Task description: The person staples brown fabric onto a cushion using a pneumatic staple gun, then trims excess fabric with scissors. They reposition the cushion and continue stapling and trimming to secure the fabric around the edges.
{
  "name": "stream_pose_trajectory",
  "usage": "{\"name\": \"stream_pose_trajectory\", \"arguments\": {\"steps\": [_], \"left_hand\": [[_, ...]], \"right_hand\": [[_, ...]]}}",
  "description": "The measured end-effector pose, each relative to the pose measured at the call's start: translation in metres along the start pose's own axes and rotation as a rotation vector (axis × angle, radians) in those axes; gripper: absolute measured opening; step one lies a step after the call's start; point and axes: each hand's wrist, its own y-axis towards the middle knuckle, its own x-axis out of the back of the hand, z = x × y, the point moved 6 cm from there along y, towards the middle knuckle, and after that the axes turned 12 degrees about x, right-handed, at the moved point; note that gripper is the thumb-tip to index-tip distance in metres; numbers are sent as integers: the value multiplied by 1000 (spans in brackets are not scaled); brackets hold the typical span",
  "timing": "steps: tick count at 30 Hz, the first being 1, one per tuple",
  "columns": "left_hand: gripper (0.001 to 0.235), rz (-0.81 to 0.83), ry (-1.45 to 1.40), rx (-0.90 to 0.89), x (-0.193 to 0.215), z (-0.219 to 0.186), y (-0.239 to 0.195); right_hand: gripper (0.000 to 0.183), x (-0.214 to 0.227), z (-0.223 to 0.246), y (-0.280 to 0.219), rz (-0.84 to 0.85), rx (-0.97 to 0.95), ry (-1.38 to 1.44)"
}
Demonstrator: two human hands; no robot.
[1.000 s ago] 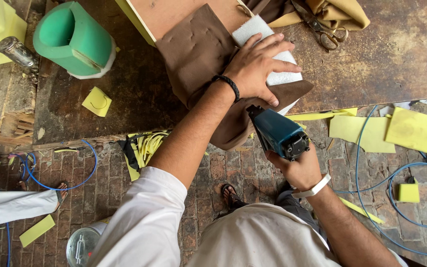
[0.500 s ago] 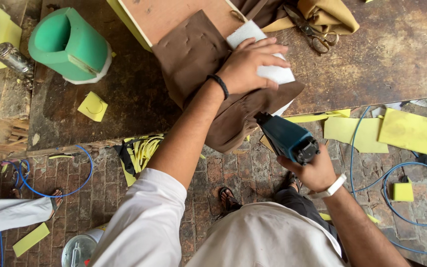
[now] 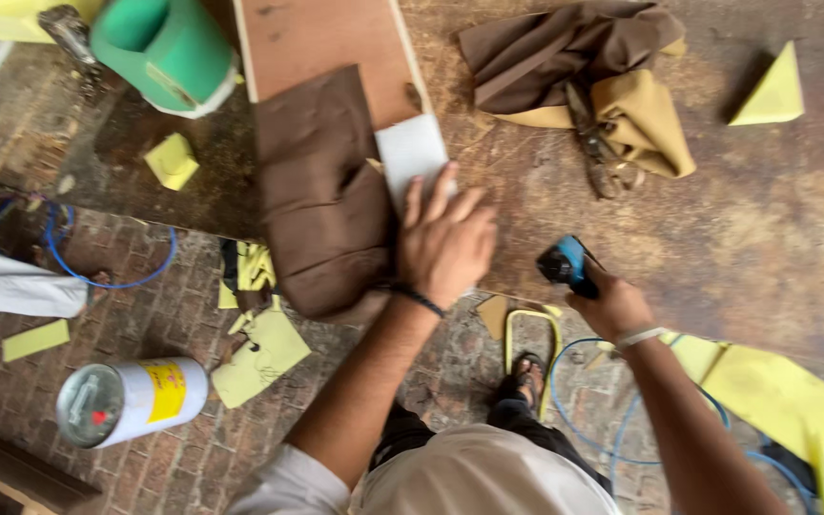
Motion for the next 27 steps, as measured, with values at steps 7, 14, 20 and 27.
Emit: {"name": "stream_pose_trajectory", "arguments": {"steps": [7,14,20,27], "left_hand": [[12,-54,113,90,-11,10,-14],[8,-138,167,109,-4,-1,-12],[7,-159,157,84,4,-3,-12],[13,-44,-1,57,15,-5,-9]], "right_hand": [[77,-30,-61,39,-145,224,-110],[35,-11,-161,135,-442,-237,653],[25,-33,-187,232,-516,-492,1804],[33,-14,-132,207,-325,-651,2063]]}}
